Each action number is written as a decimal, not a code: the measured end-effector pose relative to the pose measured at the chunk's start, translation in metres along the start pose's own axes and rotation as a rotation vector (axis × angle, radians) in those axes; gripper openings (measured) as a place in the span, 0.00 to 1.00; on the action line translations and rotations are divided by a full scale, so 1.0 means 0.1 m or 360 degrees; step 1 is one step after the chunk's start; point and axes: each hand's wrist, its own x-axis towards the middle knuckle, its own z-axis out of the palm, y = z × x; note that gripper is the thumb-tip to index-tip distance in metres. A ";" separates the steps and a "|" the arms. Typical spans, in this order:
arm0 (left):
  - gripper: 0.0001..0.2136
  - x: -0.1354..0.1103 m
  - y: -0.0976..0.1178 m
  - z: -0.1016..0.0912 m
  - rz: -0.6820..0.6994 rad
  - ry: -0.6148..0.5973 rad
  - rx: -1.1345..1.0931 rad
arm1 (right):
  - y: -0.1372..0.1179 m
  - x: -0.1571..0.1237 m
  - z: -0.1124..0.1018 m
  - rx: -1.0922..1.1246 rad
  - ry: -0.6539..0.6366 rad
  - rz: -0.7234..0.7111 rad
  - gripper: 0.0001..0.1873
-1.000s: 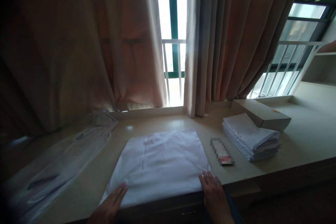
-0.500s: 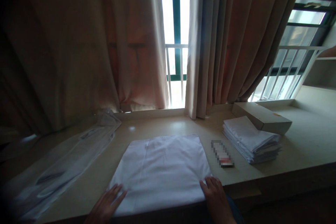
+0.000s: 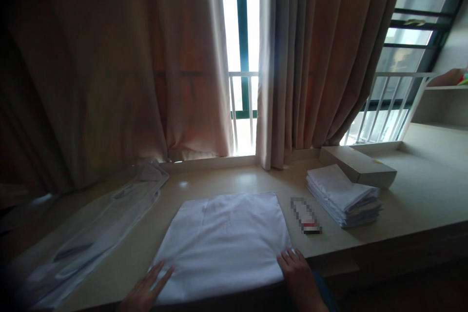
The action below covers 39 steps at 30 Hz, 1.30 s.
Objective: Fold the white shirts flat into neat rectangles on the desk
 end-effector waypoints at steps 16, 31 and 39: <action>0.32 -0.06 -0.15 -0.10 0.0111 0.0091 -0.0090 | 0.02 -0.04 -0.03 0.0069 -0.0106 0.0052 0.26; 0.25 -0.07 -0.24 -0.26 0.0014 -0.0218 -0.0184 | -0.09 -0.04 -0.13 0.0078 0.0021 0.0056 0.25; 0.20 0.45 -0.22 -1.11 0.0000 -0.0076 -0.0279 | 0.02 0.47 -0.76 0.0051 -0.0082 0.0067 0.25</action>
